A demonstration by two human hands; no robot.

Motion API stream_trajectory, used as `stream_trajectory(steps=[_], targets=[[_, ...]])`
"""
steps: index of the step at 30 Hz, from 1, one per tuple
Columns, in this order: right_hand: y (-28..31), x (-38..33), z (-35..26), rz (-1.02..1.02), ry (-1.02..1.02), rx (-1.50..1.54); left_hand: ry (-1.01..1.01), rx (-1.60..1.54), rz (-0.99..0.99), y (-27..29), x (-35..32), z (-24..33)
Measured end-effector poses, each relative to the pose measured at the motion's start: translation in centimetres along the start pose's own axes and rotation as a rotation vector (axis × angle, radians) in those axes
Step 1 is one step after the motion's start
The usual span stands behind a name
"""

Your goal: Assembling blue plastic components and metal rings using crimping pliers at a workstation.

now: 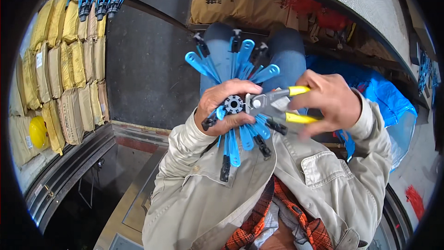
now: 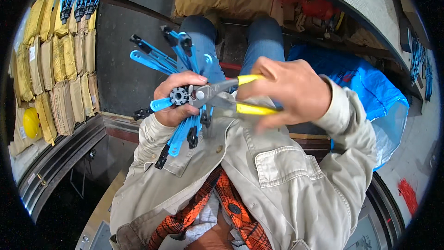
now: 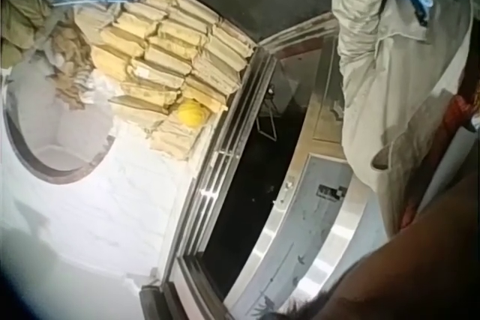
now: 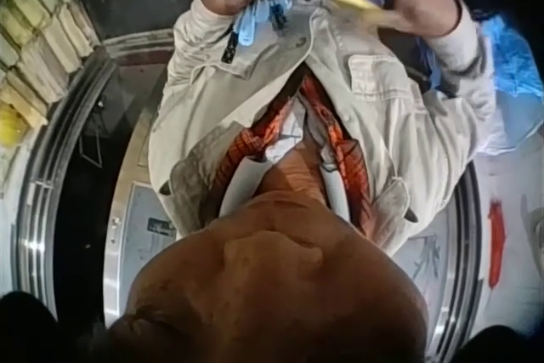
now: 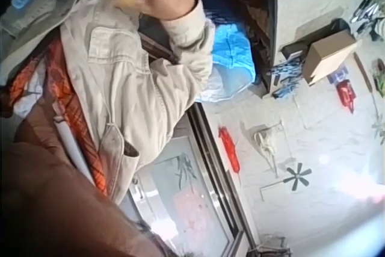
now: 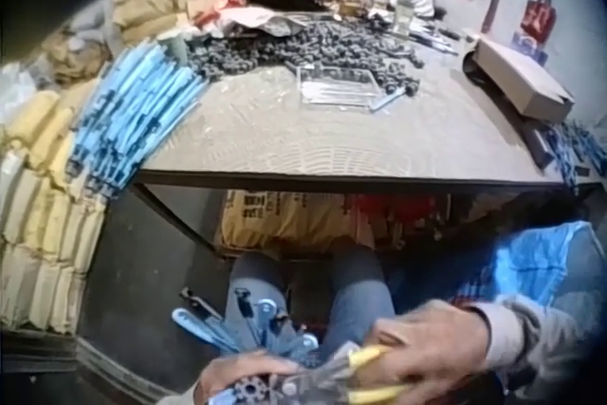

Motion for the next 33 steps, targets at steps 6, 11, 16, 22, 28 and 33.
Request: stream_trajectory(steps=[6, 11, 16, 22, 28, 33], targets=[[-1.0, 0.3, 0.3, 0.429, -0.068, -0.681, -0.101, 0.100, 0.111, -0.2, 0.4, 1.1], [-1.5, 0.2, 0.1, 0.343, -0.026, -0.454, -0.105, 0.070, 0.123, -0.1, 0.7, 1.2], [-0.8, 0.1, 0.5, 0.265, -0.017, -0.266, -0.029, 0.067, 0.029, 0.1, 0.9, 0.8], [-1.6, -0.6, 1.0, 0.004, -0.043, 0.472, -0.004, 0.011, -0.142, -0.4, 0.9, 0.3], [-1.4, 0.1, -0.6, 0.016, -0.001, 0.409, -0.041, -0.030, -0.034, -0.3, 0.8, 0.0], [-3.8, -0.7, 1.2, -0.158, -0.193, 0.896, -0.028, -0.078, -0.148, -0.4, 0.8, 0.3]])
Point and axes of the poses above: each hand's wrist, its own x-axis towards the middle knuckle, its own y-axis out of the back of the hand, z = x × y, the point moved 6 cm from there along x, towards the middle knuckle, and after that the axes turned 2 degrees about -x, right-handed, at the moved point
